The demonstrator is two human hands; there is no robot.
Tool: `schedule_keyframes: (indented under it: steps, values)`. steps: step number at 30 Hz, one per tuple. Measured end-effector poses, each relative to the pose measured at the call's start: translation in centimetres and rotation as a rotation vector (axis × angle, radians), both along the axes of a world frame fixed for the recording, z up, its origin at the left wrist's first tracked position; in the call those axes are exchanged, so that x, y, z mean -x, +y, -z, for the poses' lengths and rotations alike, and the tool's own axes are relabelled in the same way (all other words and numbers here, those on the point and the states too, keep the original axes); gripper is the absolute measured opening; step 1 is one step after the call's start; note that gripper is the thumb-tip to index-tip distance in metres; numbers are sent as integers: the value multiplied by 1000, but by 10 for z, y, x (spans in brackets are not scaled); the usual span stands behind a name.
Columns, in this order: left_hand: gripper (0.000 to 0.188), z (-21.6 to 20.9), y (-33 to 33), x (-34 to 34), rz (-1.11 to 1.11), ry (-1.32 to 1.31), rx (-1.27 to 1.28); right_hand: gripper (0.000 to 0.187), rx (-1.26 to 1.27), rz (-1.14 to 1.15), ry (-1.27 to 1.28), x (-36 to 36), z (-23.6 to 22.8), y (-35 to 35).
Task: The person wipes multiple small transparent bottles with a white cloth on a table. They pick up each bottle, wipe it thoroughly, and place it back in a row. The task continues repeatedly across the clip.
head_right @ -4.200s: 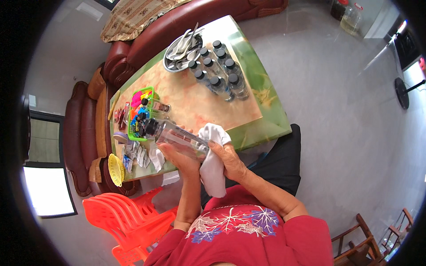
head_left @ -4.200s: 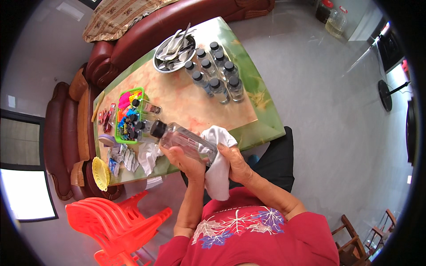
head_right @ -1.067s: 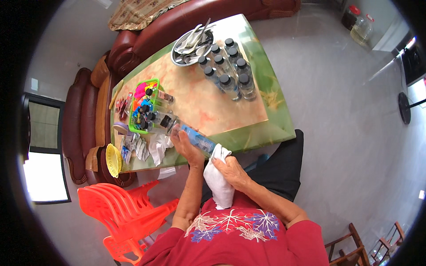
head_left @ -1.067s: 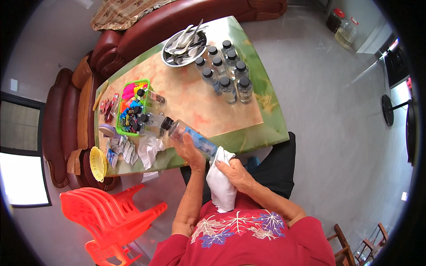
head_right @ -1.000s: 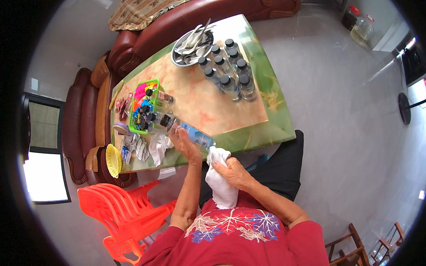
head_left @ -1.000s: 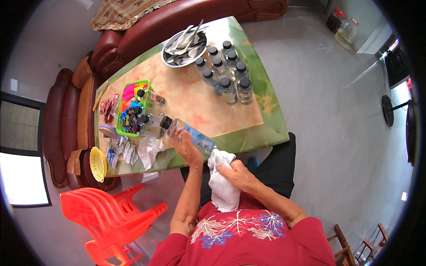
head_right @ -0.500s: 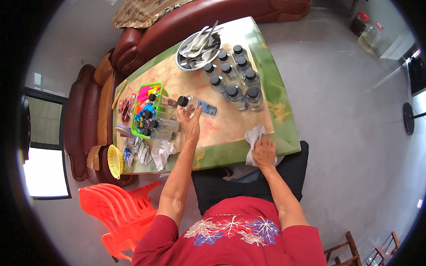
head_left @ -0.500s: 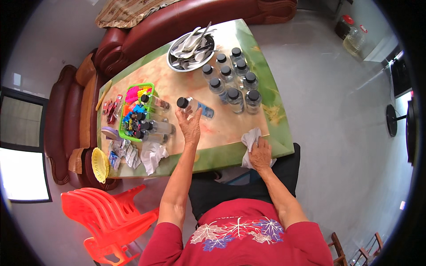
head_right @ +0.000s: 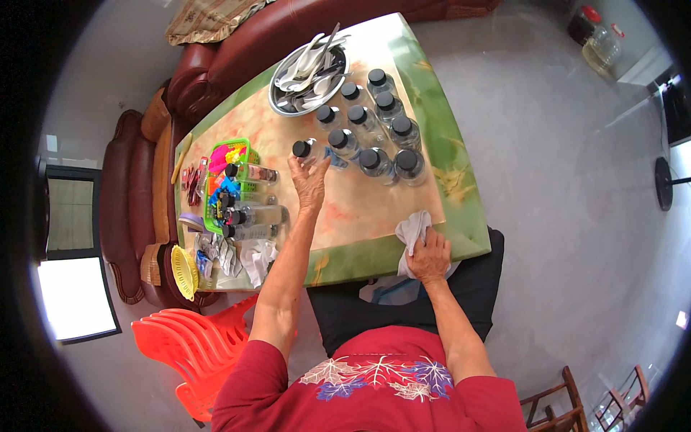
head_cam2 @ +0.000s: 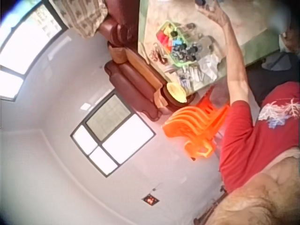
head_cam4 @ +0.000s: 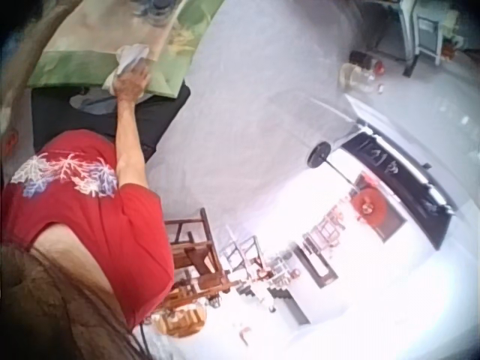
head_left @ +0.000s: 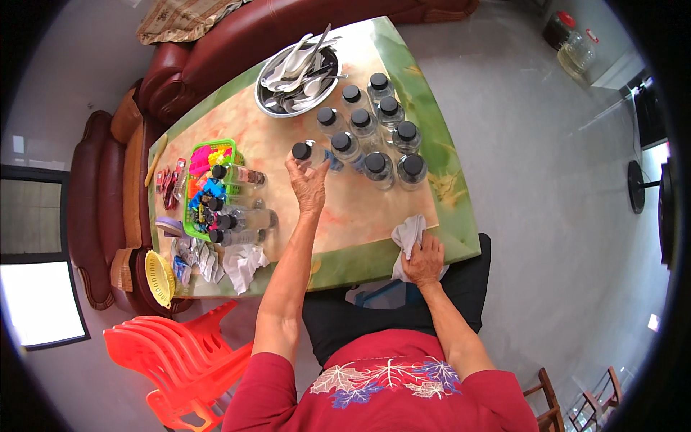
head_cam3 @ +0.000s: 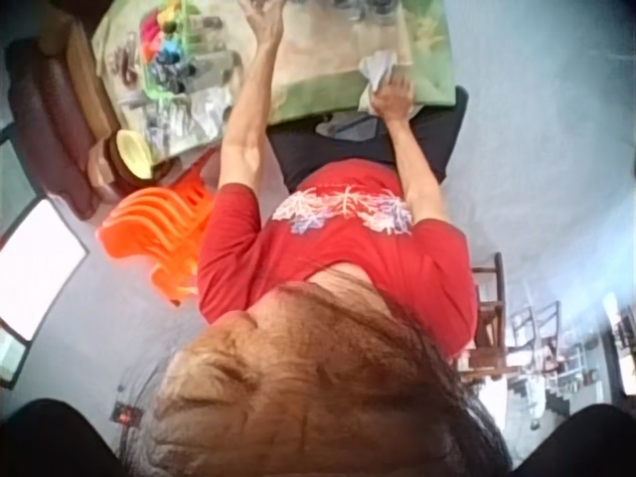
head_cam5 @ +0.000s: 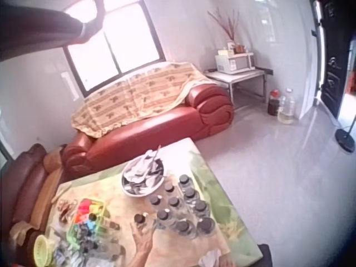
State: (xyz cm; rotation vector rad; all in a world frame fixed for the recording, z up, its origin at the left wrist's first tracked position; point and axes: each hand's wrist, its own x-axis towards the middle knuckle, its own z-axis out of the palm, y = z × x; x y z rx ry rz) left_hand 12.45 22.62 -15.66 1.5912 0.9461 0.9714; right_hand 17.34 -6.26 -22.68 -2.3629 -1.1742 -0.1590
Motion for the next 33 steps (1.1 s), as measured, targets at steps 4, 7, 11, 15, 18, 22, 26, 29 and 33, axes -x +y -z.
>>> schedule_keyframes:
  steps: [4,7,11,15,18,22,26,29,33]
  values:
    - [68,1,0,-9,-13,44,-9,29,11,1,26,2,2,1]
    - [70,-1,3,-11,-4,106,-68,30,23,-3,49,3,0,3]
    - [83,-2,1,-14,-14,166,-9,36,48,7,17,3,9,0]
    - [85,1,2,-5,-21,171,-61,36,59,-7,10,2,5,0]
    - [84,-1,7,14,-106,356,-341,35,60,-9,23,2,4,1]
    - [73,-36,43,46,-477,832,-915,35,67,-1,23,1,2,0]
    - [65,-81,101,83,-541,1306,-874,36,72,-2,22,2,5,-1]
    - [62,-81,139,119,-410,1484,-625,36,42,-2,7,2,4,2]
    - [47,-94,135,111,-213,1468,-486,37,71,2,13,2,8,-2]
